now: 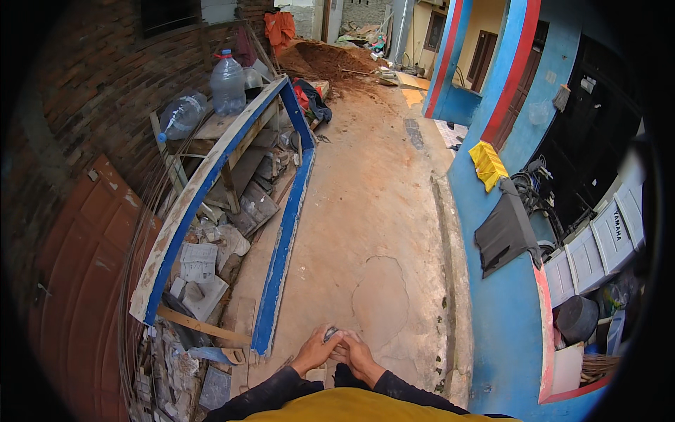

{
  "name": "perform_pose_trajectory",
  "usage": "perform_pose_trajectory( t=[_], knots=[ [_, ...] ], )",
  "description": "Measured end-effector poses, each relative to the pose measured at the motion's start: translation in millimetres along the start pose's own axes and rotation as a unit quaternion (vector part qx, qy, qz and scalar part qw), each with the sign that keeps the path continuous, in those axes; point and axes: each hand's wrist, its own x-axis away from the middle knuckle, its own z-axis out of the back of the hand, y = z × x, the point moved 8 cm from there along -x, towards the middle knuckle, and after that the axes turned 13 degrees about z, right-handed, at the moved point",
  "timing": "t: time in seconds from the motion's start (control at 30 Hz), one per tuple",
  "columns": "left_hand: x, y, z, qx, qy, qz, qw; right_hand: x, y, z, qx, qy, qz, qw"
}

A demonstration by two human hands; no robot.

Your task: The person measures a blue-painted wooden beam with a tape measure, then uses a metal file to sharpen the edge of a small metal tool. The person repeatedly files the tool's edge while holding it with the other hand.

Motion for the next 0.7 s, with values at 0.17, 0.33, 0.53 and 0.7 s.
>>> perform_pose_trajectory(
  t=[0.17,0.33,0.53,0.7],
  knots=[
    [-41.5,-15.9,38.4,0.302,-0.025,0.109,0.947,-65.0,-47.1,-37.7,0.148,-0.131,-0.047,0.979],
    [-69.3,33.0,66.5,0.246,0.068,0.011,0.967,-148.3,-96.9,-56.1,0.166,-0.266,-0.117,0.942],
    [-92.3,61.1,61.5,0.215,0.133,0.069,0.965,-187.5,-117.1,-59.9,0.225,-0.402,-0.24,0.855],
    [-92.6,19.1,73.4,0.291,0.182,0.135,0.93,-220.6,-95.5,-92.1,0.162,-0.419,-0.282,0.848]
  ],
)
